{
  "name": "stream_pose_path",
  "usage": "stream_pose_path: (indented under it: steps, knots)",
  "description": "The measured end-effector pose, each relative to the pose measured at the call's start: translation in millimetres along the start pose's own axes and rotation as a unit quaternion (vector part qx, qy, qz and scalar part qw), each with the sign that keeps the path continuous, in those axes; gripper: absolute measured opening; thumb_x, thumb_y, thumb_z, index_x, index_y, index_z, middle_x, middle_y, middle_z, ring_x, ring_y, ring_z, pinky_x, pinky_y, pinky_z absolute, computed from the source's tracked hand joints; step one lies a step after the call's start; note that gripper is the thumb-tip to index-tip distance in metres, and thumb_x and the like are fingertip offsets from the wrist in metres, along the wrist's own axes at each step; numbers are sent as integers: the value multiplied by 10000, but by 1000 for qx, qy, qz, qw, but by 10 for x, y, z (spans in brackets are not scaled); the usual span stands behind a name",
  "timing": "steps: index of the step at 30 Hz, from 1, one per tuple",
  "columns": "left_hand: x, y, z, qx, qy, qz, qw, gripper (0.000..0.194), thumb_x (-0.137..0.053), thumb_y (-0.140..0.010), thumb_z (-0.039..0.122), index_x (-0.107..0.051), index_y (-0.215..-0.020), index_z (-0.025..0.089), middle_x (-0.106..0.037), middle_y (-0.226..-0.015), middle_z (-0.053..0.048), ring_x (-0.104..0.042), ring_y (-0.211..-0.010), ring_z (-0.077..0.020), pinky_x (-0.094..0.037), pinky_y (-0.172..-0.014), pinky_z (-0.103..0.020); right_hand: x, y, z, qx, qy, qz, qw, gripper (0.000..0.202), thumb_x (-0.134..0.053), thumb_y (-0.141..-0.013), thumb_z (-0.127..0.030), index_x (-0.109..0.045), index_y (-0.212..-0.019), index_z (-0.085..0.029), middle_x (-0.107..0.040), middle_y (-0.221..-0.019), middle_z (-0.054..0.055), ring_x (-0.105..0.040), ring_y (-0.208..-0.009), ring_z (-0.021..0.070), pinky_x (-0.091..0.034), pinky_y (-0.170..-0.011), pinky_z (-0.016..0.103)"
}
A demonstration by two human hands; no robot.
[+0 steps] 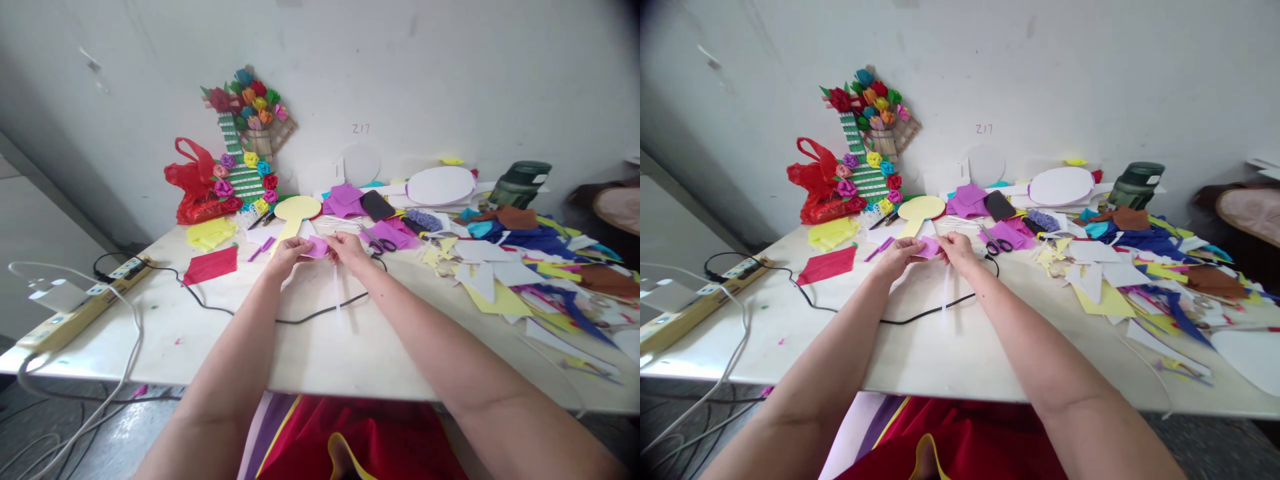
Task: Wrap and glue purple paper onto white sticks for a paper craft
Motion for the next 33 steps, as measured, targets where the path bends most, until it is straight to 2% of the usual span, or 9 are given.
stream_pose_path:
  steps: [3,8,14,16,20,22,24,27,33]
  knots:
    - [44,-6,25,-12,25,25,999,306,-755,-532,335,-588,-655,111,-581,-619,-6,-573,-596,-111,-509,-635,-289,2,5,14,-10,2,6,1000,297,-613,-702,-421,-535,-607,-151,-597,-524,15,-479,-367,76,-338,-313,180]
    - [41,-17,40,-24,11,23,999,322,-753,-544,352,-567,-668,120,-566,-572,12,-554,-507,-95,-497,-568,-266,86,-34,72,-17,24,37,999,324,-575,-735,-441,-546,-610,-143,-625,-570,49,-484,-375,70,-339,-314,170]
    - [54,-32,8,-12,-64,16,998,317,-735,-577,365,-579,-695,116,-566,-520,7,-529,-435,-84,-446,-476,-217,265,-72,-63,49,43,91,994,330,-571,-709,-470,-592,-651,-145,-642,-666,51,-511,-463,88,-359,-353,183]
    - [14,-15,3,0,-92,2,996,317,-734,-577,360,-592,-702,105,-576,-525,-4,-524,-437,-81,-435,-465,-209,224,-62,-151,79,46,62,994,302,-589,-690,-450,-626,-706,-150,-656,-734,48,-564,-571,116,-410,-426,199]
    - [-84,30,12,13,-134,-33,990,307,-729,-578,354,-596,-679,97,-560,-495,-2,-498,-410,-82,-411,-436,-212,-4,9,-302,146,72,-49,985,212,-637,-653,-367,-664,-691,-160,-663,-915,52,-595,-832,162,-462,-708,268]
    - [-105,45,22,12,-145,-41,989,301,-726,-580,352,-599,-677,97,-557,-485,-2,-492,-404,-85,-403,-435,-217,-91,41,-297,154,100,-87,979,183,-651,-639,-338,-668,-646,-157,-667,-856,46,-592,-826,162,-442,-757,278]
    - [-99,53,29,13,-148,-37,988,304,-731,-572,347,-603,-689,97,-563,-492,-4,-501,-416,-92,-408,-450,-224,-108,36,-225,128,129,-92,979,194,-659,-626,-345,-667,-619,-151,-644,-688,23,-581,-692,146,-448,-672,266]
    - [-74,55,49,9,-118,-21,993,313,-743,-552,352,-591,-678,109,-578,-541,-8,-543,-489,-109,-446,-513,-243,-37,3,-121,82,140,-57,985,243,-662,-613,-386,-650,-583,-146,-554,-519,-12,-503,-521,111,-416,-509,232]
    - [-43,26,10,15,-68,-10,997,322,-743,-548,376,-584,-647,115,-591,-596,-13,-554,-571,-106,-473,-604,-261,39,-14,-39,26,22,2,999,298,-693,-569,-434,-611,-568,-147,-555,-533,-5,-456,-467,82,-401,-429,206]
Point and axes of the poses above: each hand's wrist, its own y-axis away from the middle knuckle, its own x-axis out of the back of the hand, z = x × y, the point moved 9 cm from there along -y, towards the middle knuckle
